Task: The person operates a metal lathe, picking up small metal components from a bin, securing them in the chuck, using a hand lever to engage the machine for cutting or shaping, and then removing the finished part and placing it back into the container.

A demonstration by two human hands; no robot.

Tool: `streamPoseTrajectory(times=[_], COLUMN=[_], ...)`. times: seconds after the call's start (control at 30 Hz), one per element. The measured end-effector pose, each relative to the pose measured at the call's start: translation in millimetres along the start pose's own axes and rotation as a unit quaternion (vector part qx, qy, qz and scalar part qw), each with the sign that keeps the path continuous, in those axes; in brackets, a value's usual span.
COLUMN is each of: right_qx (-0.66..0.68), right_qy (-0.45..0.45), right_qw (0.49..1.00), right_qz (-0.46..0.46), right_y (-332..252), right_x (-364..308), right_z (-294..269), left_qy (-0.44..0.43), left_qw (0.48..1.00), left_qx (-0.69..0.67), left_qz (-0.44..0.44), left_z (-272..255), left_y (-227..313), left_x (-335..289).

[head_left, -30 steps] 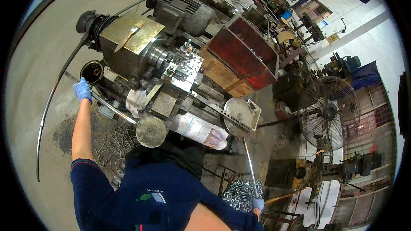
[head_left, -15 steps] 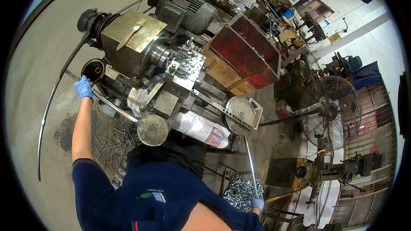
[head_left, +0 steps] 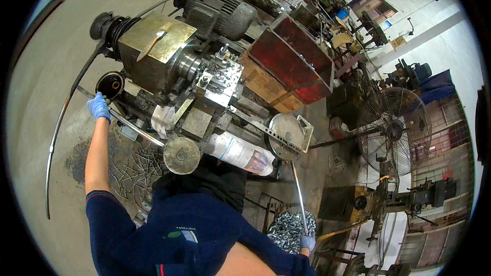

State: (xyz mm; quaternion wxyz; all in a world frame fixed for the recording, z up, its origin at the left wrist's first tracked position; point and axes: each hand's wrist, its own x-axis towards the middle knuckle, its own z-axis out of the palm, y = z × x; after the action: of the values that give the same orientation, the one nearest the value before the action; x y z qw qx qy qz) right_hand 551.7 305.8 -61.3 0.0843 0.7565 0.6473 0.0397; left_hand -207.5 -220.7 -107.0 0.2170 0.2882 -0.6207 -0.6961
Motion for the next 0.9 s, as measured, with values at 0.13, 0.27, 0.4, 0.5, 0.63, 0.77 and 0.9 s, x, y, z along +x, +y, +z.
streamPoseTrajectory(times=[0.13,0.27,0.4,0.5,0.63,0.77,0.9], right_qx=[0.009,-0.005,-0.015,-0.022,-0.012,-0.017,-0.009], right_qy=[-0.022,-0.029,-0.03,-0.043,-0.028,-0.051,-0.092], right_qw=[0.999,0.999,0.999,0.998,0.999,0.997,0.992], right_qz=[0.043,0.031,0.007,0.051,0.03,0.062,0.087], right_y=[7,8,11,11,21,16,-2], right_x=[5,3,1,7,13,10,-8], right_z=[8,8,8,14,28,26,1], left_qy=[-0.01,-0.013,-0.018,-0.016,-0.007,-0.018,-0.017], left_qw=[0.999,1.0,1.0,1.0,0.999,1.0,1.0], left_qx=[0.023,0.009,-0.005,0.004,-0.03,-0.013,0.0], left_qz=[-0.019,-0.012,-0.016,-0.013,-0.021,-0.01,-0.002], left_z=[1,-2,-1,-1,-1,1,-3], left_y=[5,-3,-5,-4,-12,-9,-4], left_x=[-4,5,6,5,14,10,6])
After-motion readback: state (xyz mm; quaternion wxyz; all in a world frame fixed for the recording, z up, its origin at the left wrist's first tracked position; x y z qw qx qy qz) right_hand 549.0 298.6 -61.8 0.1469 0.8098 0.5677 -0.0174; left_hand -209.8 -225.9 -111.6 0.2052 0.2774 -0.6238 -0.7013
